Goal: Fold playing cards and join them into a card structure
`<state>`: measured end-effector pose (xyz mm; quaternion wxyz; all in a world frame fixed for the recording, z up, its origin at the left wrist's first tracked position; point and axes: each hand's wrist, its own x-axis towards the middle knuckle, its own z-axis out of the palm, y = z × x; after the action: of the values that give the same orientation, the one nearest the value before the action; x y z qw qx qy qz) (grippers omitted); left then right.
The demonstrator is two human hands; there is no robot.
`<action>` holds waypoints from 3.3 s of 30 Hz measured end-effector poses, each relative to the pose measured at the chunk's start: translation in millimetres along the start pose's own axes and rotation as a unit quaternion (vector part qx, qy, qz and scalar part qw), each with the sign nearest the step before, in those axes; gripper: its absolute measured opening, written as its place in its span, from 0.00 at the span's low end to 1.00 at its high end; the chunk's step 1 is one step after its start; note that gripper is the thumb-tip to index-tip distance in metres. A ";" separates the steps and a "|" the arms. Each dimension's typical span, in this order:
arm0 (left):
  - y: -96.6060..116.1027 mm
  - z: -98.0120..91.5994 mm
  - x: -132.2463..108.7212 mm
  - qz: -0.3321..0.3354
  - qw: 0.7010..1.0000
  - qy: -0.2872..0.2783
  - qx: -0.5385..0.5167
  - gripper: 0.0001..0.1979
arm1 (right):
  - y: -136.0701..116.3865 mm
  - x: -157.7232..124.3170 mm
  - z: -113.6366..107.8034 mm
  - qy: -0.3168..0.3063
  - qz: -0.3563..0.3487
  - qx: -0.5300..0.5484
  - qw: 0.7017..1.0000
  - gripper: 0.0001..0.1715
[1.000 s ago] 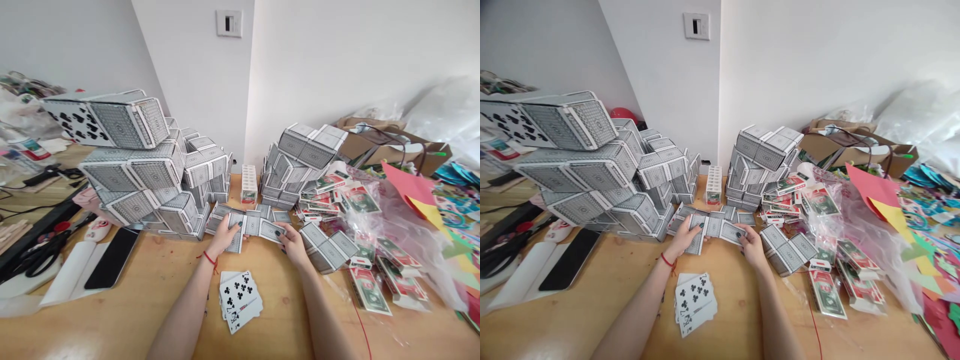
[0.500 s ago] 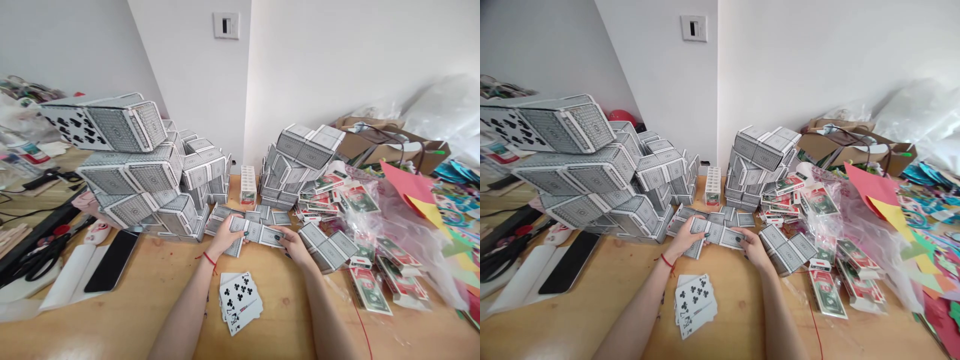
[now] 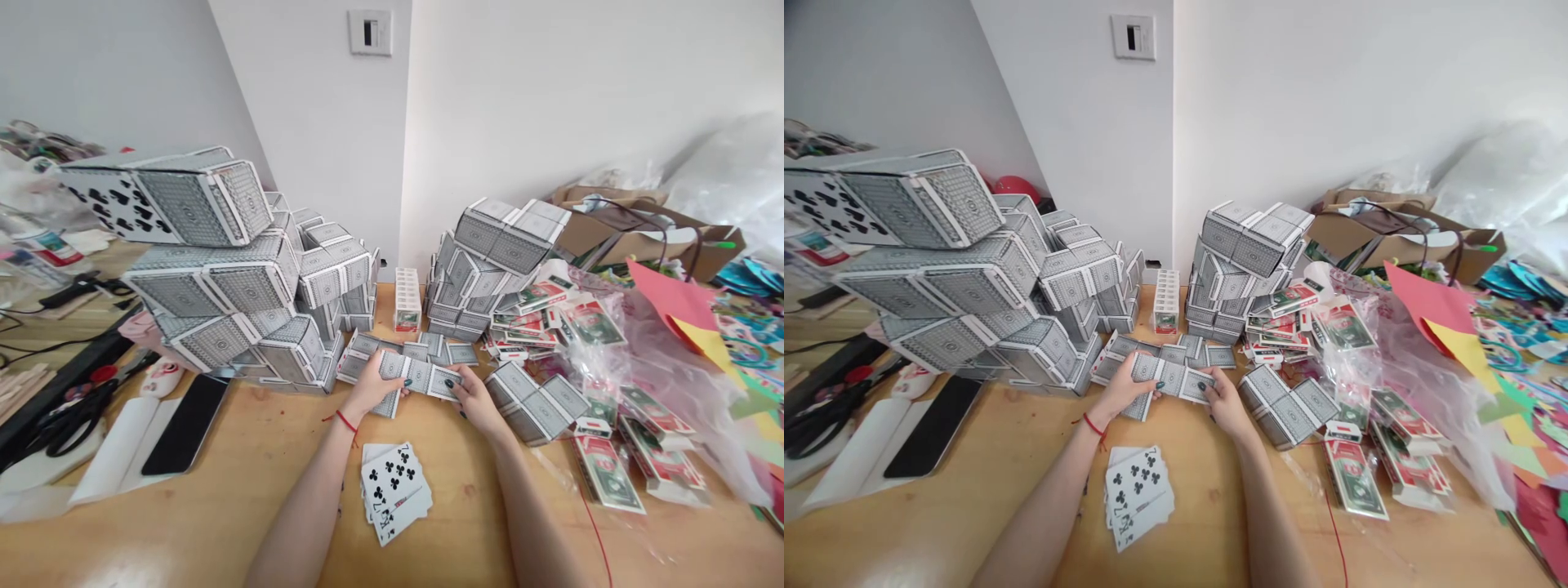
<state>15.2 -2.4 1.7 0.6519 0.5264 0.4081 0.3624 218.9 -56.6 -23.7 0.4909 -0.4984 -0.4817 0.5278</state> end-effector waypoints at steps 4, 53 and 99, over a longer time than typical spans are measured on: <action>-0.8 2.2 -0.3 0.014 1.000 -0.013 0.024 0.23 | 3.6 2.1 4.5 -0.025 0.004 -0.009 1.000 0.09; 9.7 18.6 -20.4 0.325 0.908 0.064 0.256 0.11 | -8.8 3.6 14.5 -0.022 0.049 0.219 0.974 0.25; -22.8 23.2 4.2 0.036 0.974 0.161 -0.155 0.22 | -23.1 1.4 60.2 -0.094 0.072 0.403 0.908 0.16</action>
<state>39.1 -11.9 -18.6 0.6382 0.3677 0.4273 0.5242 159.5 -55.1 1.6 0.5634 -0.2398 -0.2352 0.7548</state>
